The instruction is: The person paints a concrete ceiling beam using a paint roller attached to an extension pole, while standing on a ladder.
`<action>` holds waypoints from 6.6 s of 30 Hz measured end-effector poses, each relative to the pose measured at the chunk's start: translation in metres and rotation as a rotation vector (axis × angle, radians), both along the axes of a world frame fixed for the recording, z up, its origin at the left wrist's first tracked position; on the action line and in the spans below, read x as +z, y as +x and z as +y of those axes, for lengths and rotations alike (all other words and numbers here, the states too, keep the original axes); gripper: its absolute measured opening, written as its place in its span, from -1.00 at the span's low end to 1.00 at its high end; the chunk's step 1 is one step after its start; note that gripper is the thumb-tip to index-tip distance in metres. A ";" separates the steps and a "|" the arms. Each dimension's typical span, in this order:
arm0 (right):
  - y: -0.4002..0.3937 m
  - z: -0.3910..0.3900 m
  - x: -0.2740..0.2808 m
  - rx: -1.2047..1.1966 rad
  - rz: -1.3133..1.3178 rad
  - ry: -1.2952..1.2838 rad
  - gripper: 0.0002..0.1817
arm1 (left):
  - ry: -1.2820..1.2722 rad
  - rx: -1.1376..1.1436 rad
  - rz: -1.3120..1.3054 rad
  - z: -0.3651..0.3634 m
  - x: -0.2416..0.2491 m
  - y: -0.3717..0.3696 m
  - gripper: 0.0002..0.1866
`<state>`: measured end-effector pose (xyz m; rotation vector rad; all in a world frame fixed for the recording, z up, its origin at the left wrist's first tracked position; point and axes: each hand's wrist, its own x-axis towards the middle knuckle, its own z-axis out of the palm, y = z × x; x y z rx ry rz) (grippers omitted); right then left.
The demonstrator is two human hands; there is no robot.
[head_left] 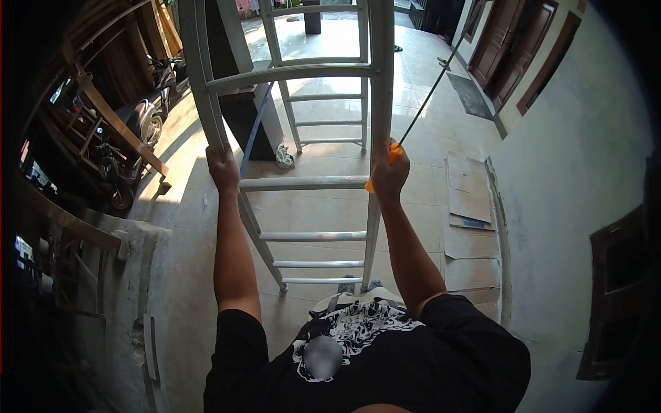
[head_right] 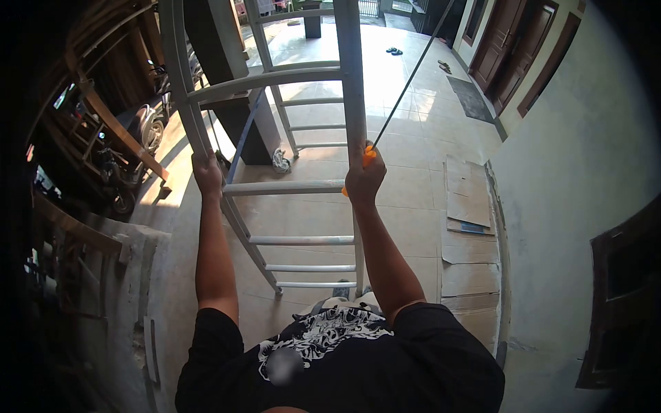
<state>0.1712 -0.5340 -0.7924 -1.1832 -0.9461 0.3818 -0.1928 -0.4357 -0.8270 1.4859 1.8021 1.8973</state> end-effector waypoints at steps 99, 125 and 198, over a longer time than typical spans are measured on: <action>-0.019 0.039 0.301 0.088 -0.058 0.246 -0.69 | 0.260 -0.027 0.251 0.045 0.337 -0.016 -0.44; -0.045 0.032 0.306 -0.013 0.237 0.059 -0.72 | 0.175 -0.055 0.139 0.027 0.346 -0.001 -0.55; -0.024 0.086 0.459 0.337 0.169 0.179 -0.87 | 0.104 -0.593 -0.078 0.092 0.535 -0.010 -0.40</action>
